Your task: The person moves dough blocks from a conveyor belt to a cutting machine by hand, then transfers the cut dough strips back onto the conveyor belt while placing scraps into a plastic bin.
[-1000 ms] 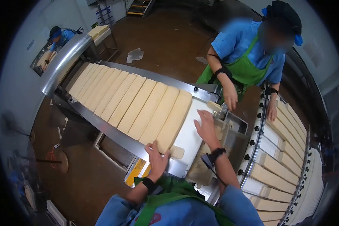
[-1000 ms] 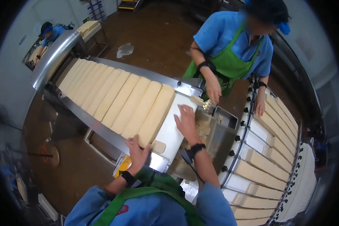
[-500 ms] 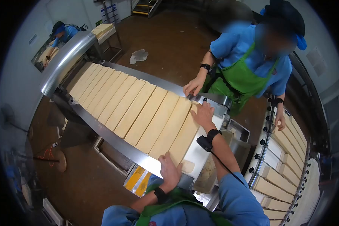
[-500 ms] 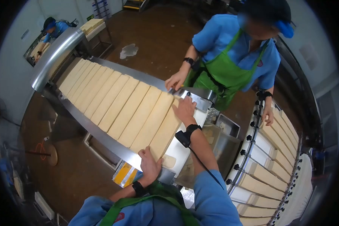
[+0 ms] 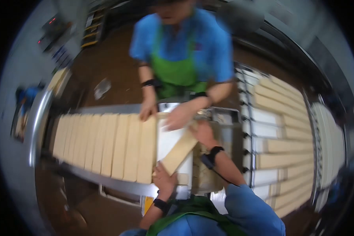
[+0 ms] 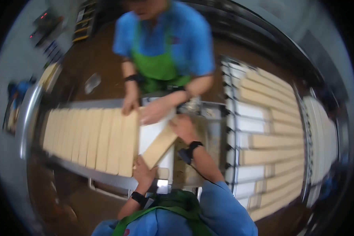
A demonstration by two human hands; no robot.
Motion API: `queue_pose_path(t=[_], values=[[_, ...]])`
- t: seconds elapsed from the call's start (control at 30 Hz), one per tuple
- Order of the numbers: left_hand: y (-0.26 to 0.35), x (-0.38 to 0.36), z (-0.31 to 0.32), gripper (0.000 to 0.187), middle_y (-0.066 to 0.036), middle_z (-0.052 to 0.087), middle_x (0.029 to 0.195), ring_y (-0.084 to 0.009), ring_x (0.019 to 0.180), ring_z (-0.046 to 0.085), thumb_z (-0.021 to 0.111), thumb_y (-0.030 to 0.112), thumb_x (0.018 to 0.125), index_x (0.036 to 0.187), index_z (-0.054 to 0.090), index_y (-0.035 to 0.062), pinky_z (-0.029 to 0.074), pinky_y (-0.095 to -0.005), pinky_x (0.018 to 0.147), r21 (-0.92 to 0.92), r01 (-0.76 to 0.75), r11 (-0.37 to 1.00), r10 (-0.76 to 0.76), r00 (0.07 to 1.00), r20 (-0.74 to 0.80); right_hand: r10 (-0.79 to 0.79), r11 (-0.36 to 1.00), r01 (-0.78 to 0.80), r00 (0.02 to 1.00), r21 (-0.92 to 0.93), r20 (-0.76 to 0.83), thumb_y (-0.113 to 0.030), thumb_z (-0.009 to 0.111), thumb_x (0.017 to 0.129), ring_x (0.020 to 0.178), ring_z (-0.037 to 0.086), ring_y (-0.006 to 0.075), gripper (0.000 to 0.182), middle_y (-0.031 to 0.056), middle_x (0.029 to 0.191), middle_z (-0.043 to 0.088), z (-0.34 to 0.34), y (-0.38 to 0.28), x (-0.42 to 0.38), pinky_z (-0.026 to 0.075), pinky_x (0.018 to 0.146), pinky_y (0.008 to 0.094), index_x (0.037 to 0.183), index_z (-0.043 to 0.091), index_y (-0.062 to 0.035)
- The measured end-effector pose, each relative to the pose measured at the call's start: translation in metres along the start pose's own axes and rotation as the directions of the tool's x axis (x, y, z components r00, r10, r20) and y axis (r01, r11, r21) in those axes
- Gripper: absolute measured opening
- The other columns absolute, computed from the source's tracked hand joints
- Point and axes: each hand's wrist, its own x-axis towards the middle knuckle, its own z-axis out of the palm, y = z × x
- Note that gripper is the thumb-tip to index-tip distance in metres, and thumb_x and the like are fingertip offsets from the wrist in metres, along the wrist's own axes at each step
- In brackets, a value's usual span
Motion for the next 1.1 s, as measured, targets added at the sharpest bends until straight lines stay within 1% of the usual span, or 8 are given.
queue_pose_path(t=[0.07,0.23,0.33,0.47,0.67,0.8,0.87,1.1], values=[[0.010,0.007,-0.016,0.086,-0.024,0.056,0.128,-0.0473,0.119,0.055,0.092,0.026,0.066,0.136,0.047,0.0037,0.046,-0.0555,0.101,-0.122,0.066,0.990,-0.048,0.988,0.146,0.097,0.994,-0.092,0.991,0.059,-0.091,-0.051,0.071,0.091,0.101,0.066,0.0452,0.061,0.0272,0.112,0.067,-0.019,-0.011,-0.023,0.053,0.090,0.0521,0.117,0.063,0.0036],[0.034,-0.008,0.006,0.078,-0.021,0.056,0.128,-0.0451,0.120,0.053,0.087,0.008,0.067,0.137,0.051,0.0060,0.043,-0.0537,0.102,-0.150,-0.257,0.955,0.255,0.966,-0.033,0.224,0.975,-0.208,0.903,0.083,-0.367,-0.039,0.074,0.089,0.108,0.057,0.0435,0.056,0.0246,0.109,0.060,-0.104,0.015,-0.102,0.047,0.095,0.0508,0.120,0.060,0.0049],[0.096,-0.029,0.001,0.078,-0.021,0.052,0.133,-0.0444,0.124,0.050,0.083,0.002,0.069,0.140,0.051,0.0061,0.041,-0.0526,0.105,-0.295,-0.485,0.823,0.471,0.874,-0.122,0.248,0.969,-0.206,0.767,0.140,-0.591,-0.035,0.074,0.089,0.107,0.056,0.0438,0.053,0.0237,0.113,0.059,-0.152,0.053,-0.161,0.047,0.093,0.0517,0.123,0.058,0.0028],[0.176,-0.065,-0.015,0.078,-0.021,0.048,0.138,-0.0440,0.127,0.046,0.082,0.004,0.072,0.143,0.052,0.0080,0.040,-0.0514,0.106,-0.351,-0.656,0.668,0.692,0.721,-0.030,0.348,0.884,-0.446,0.423,0.142,-0.837,-0.033,0.072,0.091,0.102,0.061,0.0435,0.045,0.0228,0.107,0.063,-0.215,0.115,-0.244,0.050,0.088,0.0530,0.118,0.060,0.0013],[0.252,-0.128,-0.031,0.080,-0.021,0.048,0.138,-0.0436,0.123,0.047,0.086,0.013,0.072,0.145,0.052,0.0101,0.043,-0.0519,0.102,-0.424,-0.725,0.543,0.840,0.480,0.253,0.545,0.706,-0.669,0.305,0.231,-0.781,-0.038,0.068,0.096,0.101,0.066,0.0424,0.047,0.0251,0.109,0.068,-0.252,0.210,-0.341,0.053,0.088,0.0506,0.116,0.065,0.0041],[0.269,-0.139,-0.014,0.080,-0.019,0.051,0.135,-0.0440,0.116,0.053,0.086,0.023,0.076,0.147,0.050,0.0104,0.045,-0.0525,0.099,-0.428,-0.786,0.446,0.894,0.366,0.259,0.657,0.604,-0.773,0.348,0.191,-0.668,-0.055,0.061,0.097,0.101,0.070,0.0427,0.062,0.0293,0.111,0.071,-0.264,0.235,-0.355,0.054,0.085,0.0523,0.110,0.068,0.0060],[0.282,-0.136,-0.012,0.079,-0.019,0.052,0.135,-0.0448,0.113,0.055,0.085,0.026,0.078,0.147,0.050,0.0100,0.045,-0.0521,0.099,-0.420,-0.781,0.462,0.881,0.349,0.319,0.812,0.471,-0.882,0.425,0.020,-0.399,-0.062,0.059,0.095,0.101,0.071,0.0397,0.069,0.0273,0.108,0.072,-0.280,0.231,-0.348,0.051,0.091,0.0541,0.112,0.068,0.0046],[0.299,-0.126,-0.012,0.069,-0.019,0.057,0.134,-0.0434,0.117,0.060,0.076,0.034,0.090,0.149,0.049,0.0095,0.046,-0.0504,0.101,-0.434,-0.784,0.444,0.881,0.292,0.374,0.812,0.416,-0.908,0.398,-0.054,-0.427,-0.065,0.059,0.093,0.101,0.072,0.0356,0.071,0.0219,0.104,0.074,-0.269,0.239,-0.348,0.037,0.107,0.0582,0.117,0.067,0.0014]])
